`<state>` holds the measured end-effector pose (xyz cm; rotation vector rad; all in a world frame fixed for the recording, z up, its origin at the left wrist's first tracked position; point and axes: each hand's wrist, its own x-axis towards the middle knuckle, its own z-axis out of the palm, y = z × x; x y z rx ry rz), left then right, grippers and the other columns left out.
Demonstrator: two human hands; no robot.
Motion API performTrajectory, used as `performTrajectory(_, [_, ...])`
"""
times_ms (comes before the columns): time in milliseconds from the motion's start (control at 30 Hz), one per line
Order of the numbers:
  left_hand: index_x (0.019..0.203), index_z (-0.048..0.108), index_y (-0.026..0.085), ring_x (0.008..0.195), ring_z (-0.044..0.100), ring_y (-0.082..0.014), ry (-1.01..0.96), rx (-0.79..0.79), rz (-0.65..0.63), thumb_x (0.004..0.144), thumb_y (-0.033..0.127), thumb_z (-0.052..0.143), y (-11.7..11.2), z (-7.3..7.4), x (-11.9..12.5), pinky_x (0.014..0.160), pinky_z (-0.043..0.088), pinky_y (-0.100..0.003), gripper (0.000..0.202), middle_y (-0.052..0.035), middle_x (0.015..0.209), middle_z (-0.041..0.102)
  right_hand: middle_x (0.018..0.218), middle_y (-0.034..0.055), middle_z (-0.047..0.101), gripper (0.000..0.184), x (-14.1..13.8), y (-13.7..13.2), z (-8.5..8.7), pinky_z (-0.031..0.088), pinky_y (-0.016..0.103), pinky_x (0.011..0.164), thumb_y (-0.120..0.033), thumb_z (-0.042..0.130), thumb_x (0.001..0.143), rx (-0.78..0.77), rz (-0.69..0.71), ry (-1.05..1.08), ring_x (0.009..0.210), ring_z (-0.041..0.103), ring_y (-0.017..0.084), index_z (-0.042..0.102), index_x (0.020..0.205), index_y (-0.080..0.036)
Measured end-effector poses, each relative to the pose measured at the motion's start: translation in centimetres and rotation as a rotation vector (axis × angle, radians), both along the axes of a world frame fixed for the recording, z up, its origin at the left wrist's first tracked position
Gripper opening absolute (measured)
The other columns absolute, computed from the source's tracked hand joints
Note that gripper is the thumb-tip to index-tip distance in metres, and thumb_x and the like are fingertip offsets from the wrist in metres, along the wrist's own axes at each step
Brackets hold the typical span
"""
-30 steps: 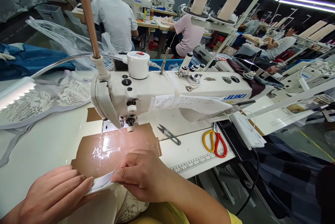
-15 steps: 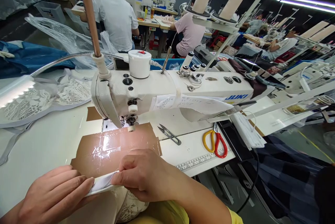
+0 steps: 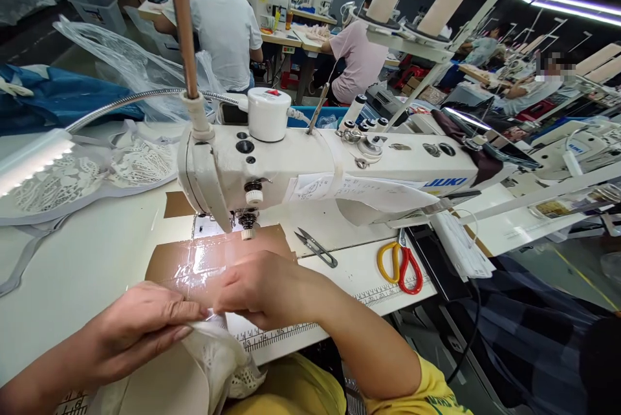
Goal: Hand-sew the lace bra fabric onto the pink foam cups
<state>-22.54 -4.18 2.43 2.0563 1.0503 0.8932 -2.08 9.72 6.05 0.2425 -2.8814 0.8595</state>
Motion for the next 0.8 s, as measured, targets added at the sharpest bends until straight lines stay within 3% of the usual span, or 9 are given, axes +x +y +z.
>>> performTrajectory(67, [0.114, 0.061, 0.021, 0.077, 0.065, -0.0178, -0.105, -0.179, -0.054, 0.091, 0.008, 0.046, 0.4, 0.4, 0.1, 0.070, 0.047, -0.026, 0.031, -0.0058, 0.089, 0.070, 0.079, 0.0029, 0.064, 0.017, -0.4, 0.3, -0.8, 0.041, 0.024, 0.064, -0.007, 0.050, 0.081, -0.079, 0.053, 0.022, 0.071, 0.056, 0.013, 0.064, 0.086, -0.015])
performTrajectory(200, [0.093, 0.068, 0.015, 0.065, 0.054, -0.0143, -0.232, -0.493, -0.085, 0.094, 0.021, 0.045, 0.9, 0.5, 0.2, 0.062, 0.042, -0.023, 0.025, -0.0027, 0.073, 0.060, 0.086, 0.0072, 0.068, 0.016, -0.8, 0.4, -2.9, 0.045, 0.023, 0.080, -0.015, 0.048, 0.093, -0.333, 0.100, 0.023, 0.082, 0.061, 0.013, 0.063, 0.090, -0.012])
performTrajectory(400, [0.083, 0.068, 0.011, 0.061, 0.038, -0.0116, -0.478, -0.882, -0.046, 0.088, 0.042, 0.056, 0.9, -0.9, 0.3, 0.055, 0.031, -0.021, 0.033, 0.0005, 0.066, 0.048, 0.081, 0.0127, 0.068, 0.028, -1.0, 0.1, -5.1, 0.049, 0.023, 0.076, -0.026, 0.049, 0.094, -0.634, 0.099, 0.110, 0.077, 0.060, 0.014, 0.067, 0.086, -0.006])
performTrajectory(633, [0.085, 0.071, 0.010, 0.062, 0.042, -0.0122, -0.633, -0.996, -0.023, 0.082, 0.041, 0.065, 0.9, -1.8, 0.3, 0.059, 0.033, -0.022, 0.031, -0.0016, 0.067, 0.054, 0.077, 0.0134, 0.066, 0.028, -1.4, 0.3, -5.9, 0.049, 0.022, 0.070, -0.027, 0.055, 0.092, -0.816, 0.140, 0.098, 0.072, 0.058, 0.013, 0.068, 0.083, -0.003])
performTrajectory(800, [0.082, 0.071, 0.010, 0.060, 0.039, -0.0119, -0.644, -0.997, -0.025, 0.082, 0.043, 0.065, 0.7, -2.2, 0.4, 0.056, 0.030, -0.022, 0.033, -0.0004, 0.065, 0.050, 0.077, 0.0126, 0.066, 0.026, -1.4, 0.0, -6.3, 0.050, 0.022, 0.070, -0.026, 0.056, 0.091, -0.815, 0.146, 0.096, 0.072, 0.059, 0.013, 0.068, 0.082, -0.005])
